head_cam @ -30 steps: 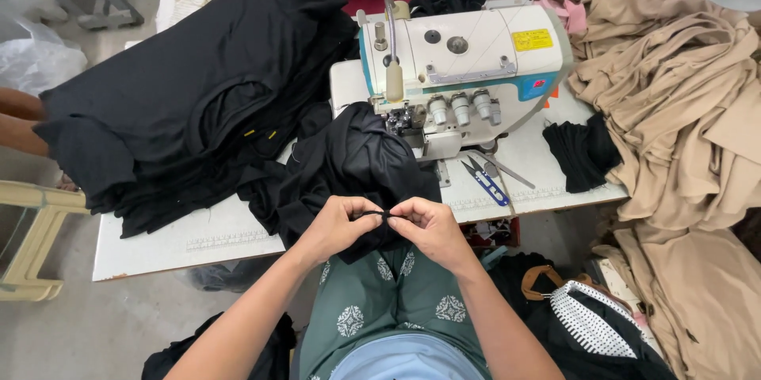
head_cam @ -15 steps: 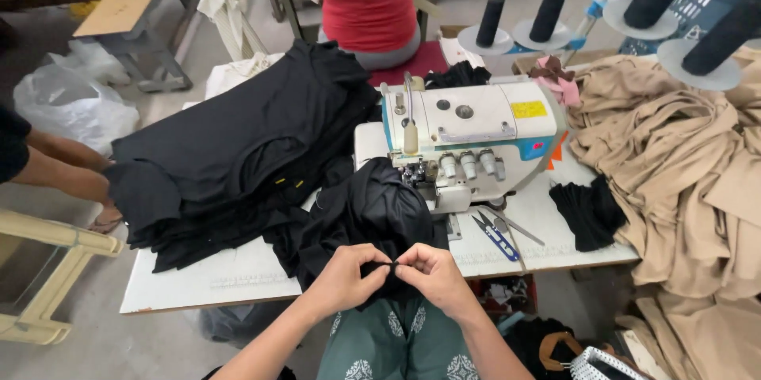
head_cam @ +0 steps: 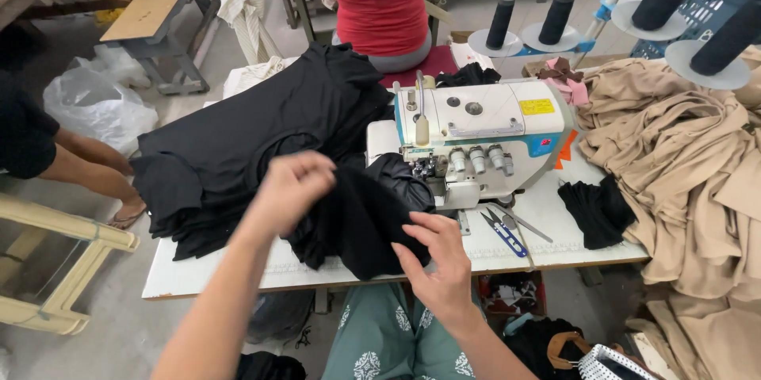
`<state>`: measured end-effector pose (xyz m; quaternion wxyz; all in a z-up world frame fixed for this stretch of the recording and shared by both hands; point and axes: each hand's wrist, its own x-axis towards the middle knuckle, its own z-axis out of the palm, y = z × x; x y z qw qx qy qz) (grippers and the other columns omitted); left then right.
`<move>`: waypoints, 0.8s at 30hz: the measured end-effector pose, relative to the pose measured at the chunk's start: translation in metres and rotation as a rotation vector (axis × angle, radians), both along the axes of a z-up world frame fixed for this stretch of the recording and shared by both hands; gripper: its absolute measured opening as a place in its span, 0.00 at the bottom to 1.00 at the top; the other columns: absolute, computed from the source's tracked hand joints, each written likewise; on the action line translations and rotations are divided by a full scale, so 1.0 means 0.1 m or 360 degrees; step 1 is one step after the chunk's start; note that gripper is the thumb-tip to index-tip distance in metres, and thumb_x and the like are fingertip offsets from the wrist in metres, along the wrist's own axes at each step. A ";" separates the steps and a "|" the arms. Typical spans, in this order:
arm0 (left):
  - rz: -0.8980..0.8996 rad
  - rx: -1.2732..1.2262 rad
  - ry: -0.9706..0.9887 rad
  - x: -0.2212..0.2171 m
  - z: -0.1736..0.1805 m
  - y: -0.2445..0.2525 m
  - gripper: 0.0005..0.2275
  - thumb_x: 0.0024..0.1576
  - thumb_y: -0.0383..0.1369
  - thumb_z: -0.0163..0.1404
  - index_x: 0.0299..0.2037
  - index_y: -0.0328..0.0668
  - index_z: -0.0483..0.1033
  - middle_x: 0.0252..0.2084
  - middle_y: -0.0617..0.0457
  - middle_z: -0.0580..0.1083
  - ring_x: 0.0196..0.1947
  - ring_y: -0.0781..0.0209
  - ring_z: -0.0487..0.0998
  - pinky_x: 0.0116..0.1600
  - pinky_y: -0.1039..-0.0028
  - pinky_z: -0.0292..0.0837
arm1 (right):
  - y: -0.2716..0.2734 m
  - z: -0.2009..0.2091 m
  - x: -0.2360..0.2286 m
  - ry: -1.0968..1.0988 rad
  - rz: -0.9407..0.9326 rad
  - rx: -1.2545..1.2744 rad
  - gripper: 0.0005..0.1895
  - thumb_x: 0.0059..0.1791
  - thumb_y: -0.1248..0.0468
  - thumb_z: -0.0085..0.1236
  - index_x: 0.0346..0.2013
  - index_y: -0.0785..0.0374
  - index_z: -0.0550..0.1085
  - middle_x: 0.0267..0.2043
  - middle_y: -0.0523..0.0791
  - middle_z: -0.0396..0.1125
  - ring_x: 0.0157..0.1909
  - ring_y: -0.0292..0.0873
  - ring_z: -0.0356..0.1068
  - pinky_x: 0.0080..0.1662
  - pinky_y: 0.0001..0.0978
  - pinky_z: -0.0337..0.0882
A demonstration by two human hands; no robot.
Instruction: Handling and aligning black fabric pieces at a sewing workstation to prepare them for production.
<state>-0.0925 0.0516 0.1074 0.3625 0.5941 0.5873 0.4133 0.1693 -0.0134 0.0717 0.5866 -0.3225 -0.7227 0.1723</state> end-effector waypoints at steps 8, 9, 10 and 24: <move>0.0137 0.0803 -0.0435 -0.46 1.57 0.18 0.09 0.54 0.22 0.49 0.27 0.50 0.67 0.24 0.68 0.61 0.26 0.79 0.58 0.32 0.85 0.50 | 0.12 -0.48 -0.22 -0.1285 0.0776 -0.1007 0.29 0.55 0.59 0.54 0.70 0.55 0.60 0.76 0.55 0.46 0.48 0.56 0.73 0.55 0.53 0.67; 0.0133 0.0788 -0.0444 -0.42 1.67 0.16 0.09 0.54 0.22 0.49 0.27 0.50 0.67 0.24 0.68 0.61 0.26 0.79 0.58 0.32 0.85 0.50 | 0.13 -0.39 -0.34 -0.1287 0.0773 -0.1024 0.29 0.55 0.59 0.54 0.70 0.55 0.60 0.76 0.55 0.46 0.48 0.56 0.73 0.55 0.53 0.67; 0.0065 0.0780 -0.0558 -0.40 1.81 0.16 0.06 0.59 0.23 0.47 0.31 0.46 0.70 0.26 0.63 0.67 0.25 0.75 0.65 0.30 0.85 0.59 | 0.20 -0.28 -0.48 -0.1481 0.0869 -0.1162 0.37 0.54 0.57 0.55 0.74 0.50 0.50 0.78 0.58 0.34 0.57 0.59 0.68 0.60 0.53 0.64; 0.0295 0.0977 0.0110 -0.98 1.77 0.60 0.05 0.72 0.23 0.46 0.49 0.42 0.75 0.40 0.61 0.74 0.39 0.79 0.71 0.43 0.87 0.67 | 0.70 -1.52 -1.09 -0.0834 0.0664 -0.0306 0.20 0.54 0.58 0.54 0.57 0.65 0.74 0.67 0.61 0.63 0.63 0.66 0.64 0.58 0.60 0.64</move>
